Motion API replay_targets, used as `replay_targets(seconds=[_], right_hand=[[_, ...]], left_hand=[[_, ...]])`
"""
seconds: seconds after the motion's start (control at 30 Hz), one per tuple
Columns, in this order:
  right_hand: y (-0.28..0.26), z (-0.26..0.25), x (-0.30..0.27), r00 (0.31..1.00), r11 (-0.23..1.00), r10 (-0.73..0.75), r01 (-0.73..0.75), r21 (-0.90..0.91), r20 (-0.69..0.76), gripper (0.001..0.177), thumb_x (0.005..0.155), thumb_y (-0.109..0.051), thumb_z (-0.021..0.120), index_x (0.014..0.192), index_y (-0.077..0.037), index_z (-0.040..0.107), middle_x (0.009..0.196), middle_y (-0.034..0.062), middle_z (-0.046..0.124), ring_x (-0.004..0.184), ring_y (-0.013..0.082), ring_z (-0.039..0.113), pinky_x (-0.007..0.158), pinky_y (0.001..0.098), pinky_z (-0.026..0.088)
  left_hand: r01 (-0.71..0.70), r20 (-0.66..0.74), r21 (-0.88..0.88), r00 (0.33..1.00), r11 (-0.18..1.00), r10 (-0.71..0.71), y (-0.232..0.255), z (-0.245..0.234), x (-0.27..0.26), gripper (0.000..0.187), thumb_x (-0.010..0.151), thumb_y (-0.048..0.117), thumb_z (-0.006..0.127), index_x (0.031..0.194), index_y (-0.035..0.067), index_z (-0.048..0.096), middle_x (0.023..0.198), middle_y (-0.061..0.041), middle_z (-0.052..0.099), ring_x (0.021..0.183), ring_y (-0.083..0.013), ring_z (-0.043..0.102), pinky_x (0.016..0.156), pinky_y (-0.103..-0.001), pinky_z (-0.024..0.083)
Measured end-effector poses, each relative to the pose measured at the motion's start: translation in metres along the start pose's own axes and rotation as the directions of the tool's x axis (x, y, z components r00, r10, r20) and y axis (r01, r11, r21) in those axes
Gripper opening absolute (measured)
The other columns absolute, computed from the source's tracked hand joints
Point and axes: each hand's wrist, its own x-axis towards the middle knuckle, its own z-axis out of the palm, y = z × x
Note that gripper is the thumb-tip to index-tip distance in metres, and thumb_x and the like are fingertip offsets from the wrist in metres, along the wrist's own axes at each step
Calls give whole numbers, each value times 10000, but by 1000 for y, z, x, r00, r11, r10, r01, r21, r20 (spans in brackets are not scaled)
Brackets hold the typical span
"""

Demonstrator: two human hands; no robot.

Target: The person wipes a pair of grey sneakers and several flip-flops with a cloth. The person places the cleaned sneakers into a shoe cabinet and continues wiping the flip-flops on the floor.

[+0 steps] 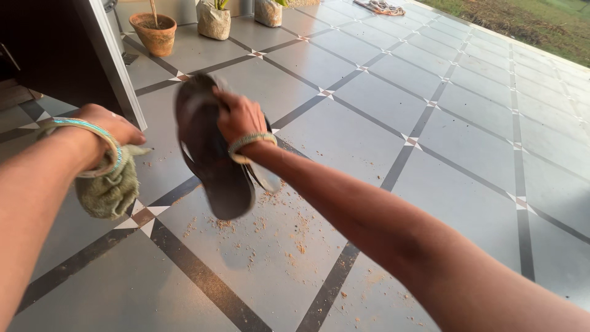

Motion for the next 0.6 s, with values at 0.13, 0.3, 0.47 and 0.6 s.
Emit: replay_targets(seconds=[0.13, 0.3, 0.47, 0.6], right_hand=[[-30, 7, 7, 970, 981, -177, 187, 47, -164, 367, 887, -126, 609, 1229, -198, 720, 1117, 174, 757, 1009, 357, 733, 913, 457, 591], [-15, 51, -82, 775, 985, 13, 99, -142, 632, 475, 849, -193, 681, 1317, -269, 657, 1088, 163, 749, 984, 360, 729, 919, 420, 585], [-16, 83, -109, 672, 977, 51, 119, -176, 739, 414, 809, -194, 697, 1202, -306, 769, 1129, 66, 766, 954, 277, 770, 886, 387, 602], [-44, 79, -90, 724, 980, 103, 46, -196, 682, 371, 786, -264, 758, 1155, -286, 787, 1026, 107, 775, 948, 297, 741, 869, 406, 586]], left_hand=[[118, -67, -114, 990, 987, -126, -23, -21, -1, 414, 799, 129, 883, 1101, -111, 732, 1123, -272, 741, 956, -360, 740, 861, -441, 577], [157, -89, -142, 981, 977, -171, -68, -30, 0, 377, 763, 48, 882, 1084, -99, 750, 1127, -242, 748, 960, -342, 730, 846, -454, 576], [123, -64, -112, 989, 986, -131, -100, -41, -8, 349, 756, 66, 880, 1070, -44, 778, 1109, -217, 758, 956, -330, 715, 849, -432, 553], [183, -61, -214, 978, 960, -200, -111, -53, -17, 295, 743, 13, 862, 1026, -38, 796, 1080, -202, 768, 939, -323, 724, 832, -451, 567]])
